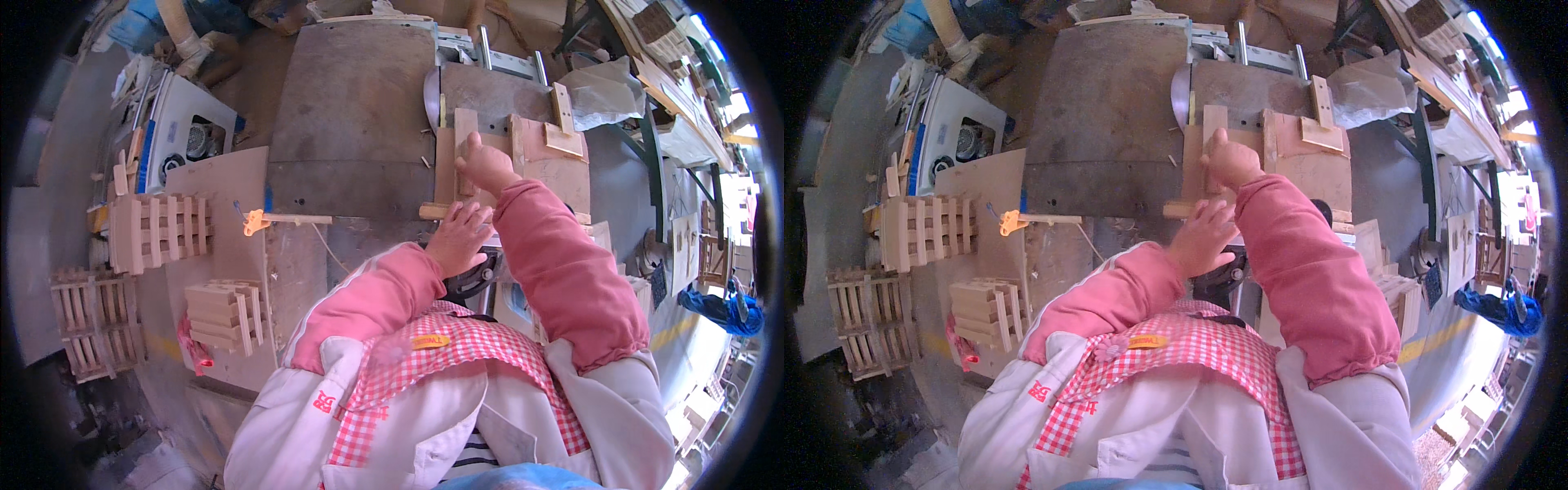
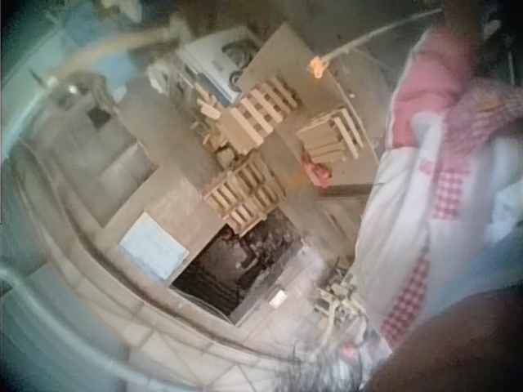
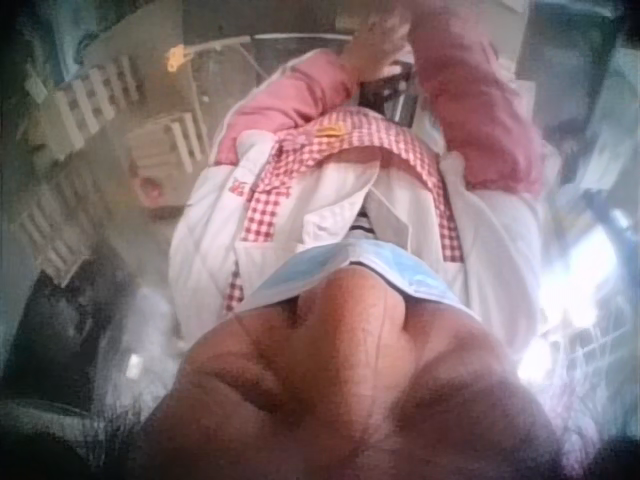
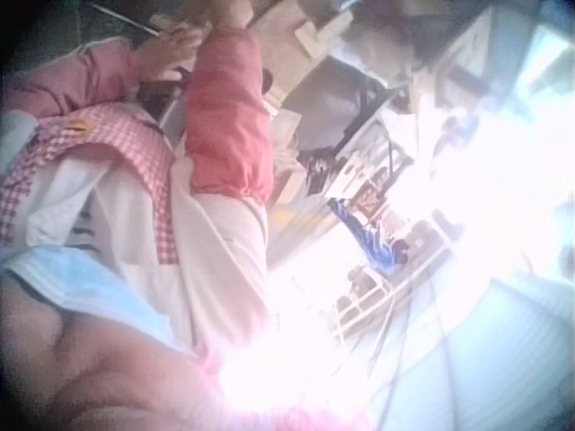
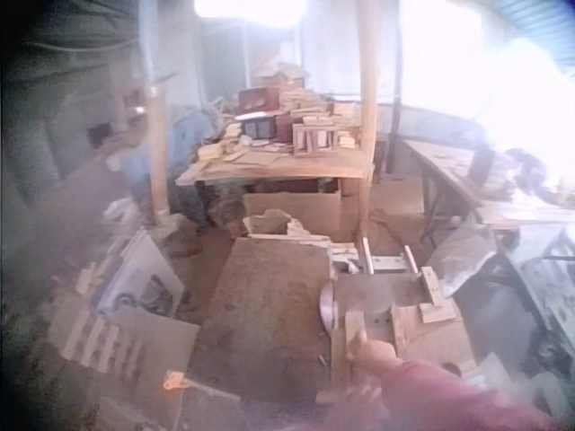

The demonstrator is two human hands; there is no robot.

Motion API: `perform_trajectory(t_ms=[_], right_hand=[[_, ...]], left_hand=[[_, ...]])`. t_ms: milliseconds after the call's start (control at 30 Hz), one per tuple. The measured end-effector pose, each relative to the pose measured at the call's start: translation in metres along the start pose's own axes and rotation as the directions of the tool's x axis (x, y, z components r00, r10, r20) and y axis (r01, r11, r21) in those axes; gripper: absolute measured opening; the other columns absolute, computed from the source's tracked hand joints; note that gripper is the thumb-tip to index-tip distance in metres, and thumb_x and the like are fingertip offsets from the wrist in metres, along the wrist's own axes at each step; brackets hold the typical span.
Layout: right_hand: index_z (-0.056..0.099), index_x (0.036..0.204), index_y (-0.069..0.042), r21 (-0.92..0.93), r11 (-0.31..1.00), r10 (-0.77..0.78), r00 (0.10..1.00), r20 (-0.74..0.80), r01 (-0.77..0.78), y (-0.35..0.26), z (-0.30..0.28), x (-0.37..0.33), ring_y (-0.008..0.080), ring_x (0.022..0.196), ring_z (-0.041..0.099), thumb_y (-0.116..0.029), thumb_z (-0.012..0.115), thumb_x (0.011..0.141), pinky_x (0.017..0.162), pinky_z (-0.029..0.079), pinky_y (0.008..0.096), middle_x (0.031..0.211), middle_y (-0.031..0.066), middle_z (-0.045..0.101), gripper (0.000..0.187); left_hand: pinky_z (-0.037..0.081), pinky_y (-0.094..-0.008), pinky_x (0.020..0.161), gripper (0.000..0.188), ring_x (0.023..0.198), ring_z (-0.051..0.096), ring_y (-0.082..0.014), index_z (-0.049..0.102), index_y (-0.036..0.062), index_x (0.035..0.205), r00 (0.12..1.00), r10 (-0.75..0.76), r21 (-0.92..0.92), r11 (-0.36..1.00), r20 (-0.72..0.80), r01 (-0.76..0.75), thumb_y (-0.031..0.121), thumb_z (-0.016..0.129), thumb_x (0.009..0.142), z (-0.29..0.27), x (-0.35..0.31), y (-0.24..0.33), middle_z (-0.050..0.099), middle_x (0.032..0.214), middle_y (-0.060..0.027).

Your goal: The person repeatedly picks up small wooden slats and assembles them into crate-like frames on a workbench. They align the pieces by hand, secure them with a clamp, and place the completed frames into a growing stack. The process is repeated multiple times throughout the clip.

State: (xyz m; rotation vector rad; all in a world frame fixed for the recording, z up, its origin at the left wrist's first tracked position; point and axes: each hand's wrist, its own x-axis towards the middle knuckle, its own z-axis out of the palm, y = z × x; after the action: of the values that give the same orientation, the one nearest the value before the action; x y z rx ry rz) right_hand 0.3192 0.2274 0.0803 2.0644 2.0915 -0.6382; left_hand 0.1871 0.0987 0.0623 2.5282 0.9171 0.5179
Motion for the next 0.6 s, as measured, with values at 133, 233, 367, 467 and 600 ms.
perform_trajectory(t_ms=[133,233,367,467,600], right_hand=[[0.038,0.117,0.000,0.008,1.000,-0.005,1.000,-0.004,0.005,-0.005,0.012,-0.035,0.0418,0.086,0.067,-0.040,0.058,0.088,0.075,0.052,0.0495,0.089,0.0248,0.068,0.053],[0.041,0.118,-0.004,0.042,0.999,0.026,0.999,-0.022,-0.025,-0.003,0.016,-0.058,0.0412,0.090,0.066,-0.040,0.057,0.088,0.077,0.051,0.0496,0.094,0.0258,0.067,0.049],[0.043,0.121,-0.009,0.156,0.988,0.039,0.984,-0.175,-0.012,0.035,0.001,-0.092,0.0421,0.091,0.065,-0.038,0.058,0.088,0.079,0.050,0.0504,0.097,0.0238,0.067,0.046],[0.043,0.127,-0.013,0.084,0.991,0.118,0.970,-0.215,-0.102,0.090,-0.018,-0.115,0.0426,0.093,0.065,-0.037,0.058,0.087,0.079,0.050,0.0506,0.101,0.0230,0.067,0.049],[0.041,0.130,-0.013,-0.074,0.963,0.249,0.960,-0.127,-0.259,0.148,-0.019,-0.140,0.0425,0.095,0.065,-0.036,0.057,0.085,0.082,0.050,0.0512,0.104,0.0247,0.066,0.053]], left_hand=[[0.023,-0.0501,0.112,0.059,0.132,0.035,-0.0317,0.057,0.0085,0.118,0.999,0.030,-0.056,0.998,-0.013,-0.030,0.037,0.076,0.070,0.007,-0.028,0.018,0.044,0.137,-0.0124],[0.021,-0.0501,0.113,0.065,0.133,0.033,-0.0322,0.055,0.0056,0.123,0.999,0.035,-0.103,0.994,-0.013,-0.036,0.039,0.074,0.071,0.013,-0.046,0.030,0.042,0.139,-0.0140],[0.020,-0.0497,0.113,0.073,0.134,0.032,-0.0328,0.049,0.0039,0.131,0.999,0.040,-0.169,0.985,-0.024,-0.043,0.040,0.073,0.072,0.018,-0.066,0.043,0.041,0.140,-0.0147],[0.021,-0.0496,0.113,0.076,0.133,0.033,-0.0337,0.047,0.0039,0.133,1.000,0.029,-0.179,0.983,0.004,-0.028,0.041,0.073,0.073,0.018,-0.075,0.054,0.041,0.140,-0.0145],[0.019,-0.0498,0.114,0.074,0.134,0.032,-0.0336,0.047,0.0039,0.133,0.999,-0.010,-0.158,0.987,0.051,0.018,0.042,0.072,0.074,0.019,-0.084,0.069,0.041,0.141,-0.0133]])
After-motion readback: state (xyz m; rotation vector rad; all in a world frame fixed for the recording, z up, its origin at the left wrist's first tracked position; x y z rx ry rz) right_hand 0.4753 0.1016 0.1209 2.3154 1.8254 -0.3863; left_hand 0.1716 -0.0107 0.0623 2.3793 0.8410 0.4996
